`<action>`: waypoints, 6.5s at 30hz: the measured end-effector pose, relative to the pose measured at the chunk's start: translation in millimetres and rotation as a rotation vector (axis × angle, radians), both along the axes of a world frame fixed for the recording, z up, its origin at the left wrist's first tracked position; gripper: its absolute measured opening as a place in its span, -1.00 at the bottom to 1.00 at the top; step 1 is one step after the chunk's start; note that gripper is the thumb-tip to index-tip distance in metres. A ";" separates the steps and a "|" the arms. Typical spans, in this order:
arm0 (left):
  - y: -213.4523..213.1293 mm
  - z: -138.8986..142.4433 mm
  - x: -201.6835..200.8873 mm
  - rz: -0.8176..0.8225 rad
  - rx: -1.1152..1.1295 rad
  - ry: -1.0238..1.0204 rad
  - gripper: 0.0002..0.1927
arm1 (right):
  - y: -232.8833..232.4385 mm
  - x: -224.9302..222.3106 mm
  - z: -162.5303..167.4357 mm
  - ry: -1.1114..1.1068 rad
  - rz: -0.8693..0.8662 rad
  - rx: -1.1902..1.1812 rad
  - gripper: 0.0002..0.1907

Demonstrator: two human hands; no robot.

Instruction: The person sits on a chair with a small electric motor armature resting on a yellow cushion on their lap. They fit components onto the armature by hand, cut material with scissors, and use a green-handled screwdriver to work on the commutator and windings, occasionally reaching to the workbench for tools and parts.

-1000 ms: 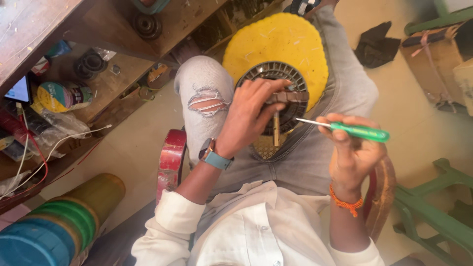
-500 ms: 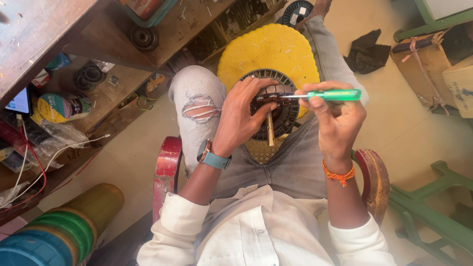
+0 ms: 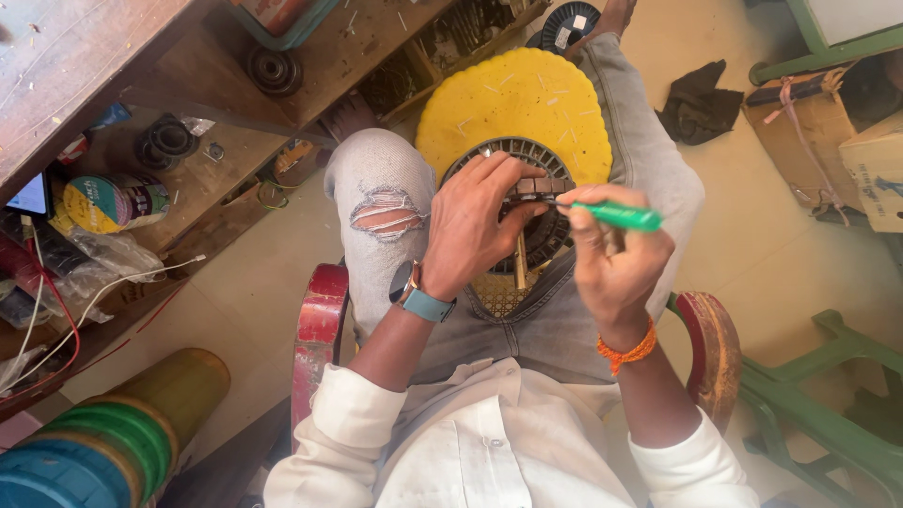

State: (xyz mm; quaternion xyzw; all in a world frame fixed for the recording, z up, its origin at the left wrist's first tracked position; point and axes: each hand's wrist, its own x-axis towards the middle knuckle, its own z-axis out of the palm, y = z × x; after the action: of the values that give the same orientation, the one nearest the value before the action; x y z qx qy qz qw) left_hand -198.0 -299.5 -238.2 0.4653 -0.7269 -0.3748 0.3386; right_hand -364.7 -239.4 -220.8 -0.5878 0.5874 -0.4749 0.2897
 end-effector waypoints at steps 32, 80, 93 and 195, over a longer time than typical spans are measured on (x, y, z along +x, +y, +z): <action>1.0 0.6 4.7 -0.049 -0.077 -0.007 -0.64 | 18.1 -4.6 -11.5 -0.081 0.003 0.017 -0.72; 19.1 20.8 49.7 -0.393 -0.131 -0.250 -0.48 | 91.5 -40.7 -9.5 -0.473 -0.188 0.014 -0.76; 42.8 0.9 29.8 -0.122 -0.275 -0.407 -0.56 | 78.3 -22.0 -4.9 -0.314 -0.140 -0.017 -0.75; 26.1 -2.8 24.7 -0.226 -0.066 -0.109 -0.50 | 42.7 -12.0 -14.6 -0.331 -0.126 0.215 -0.64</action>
State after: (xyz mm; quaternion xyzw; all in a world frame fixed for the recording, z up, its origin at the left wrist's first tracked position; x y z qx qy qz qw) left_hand -173.3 -273.4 -241.0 0.3888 -0.8039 -0.3605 0.2695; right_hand -376.7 -196.7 -235.4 -0.4295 0.6146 -0.5167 0.4132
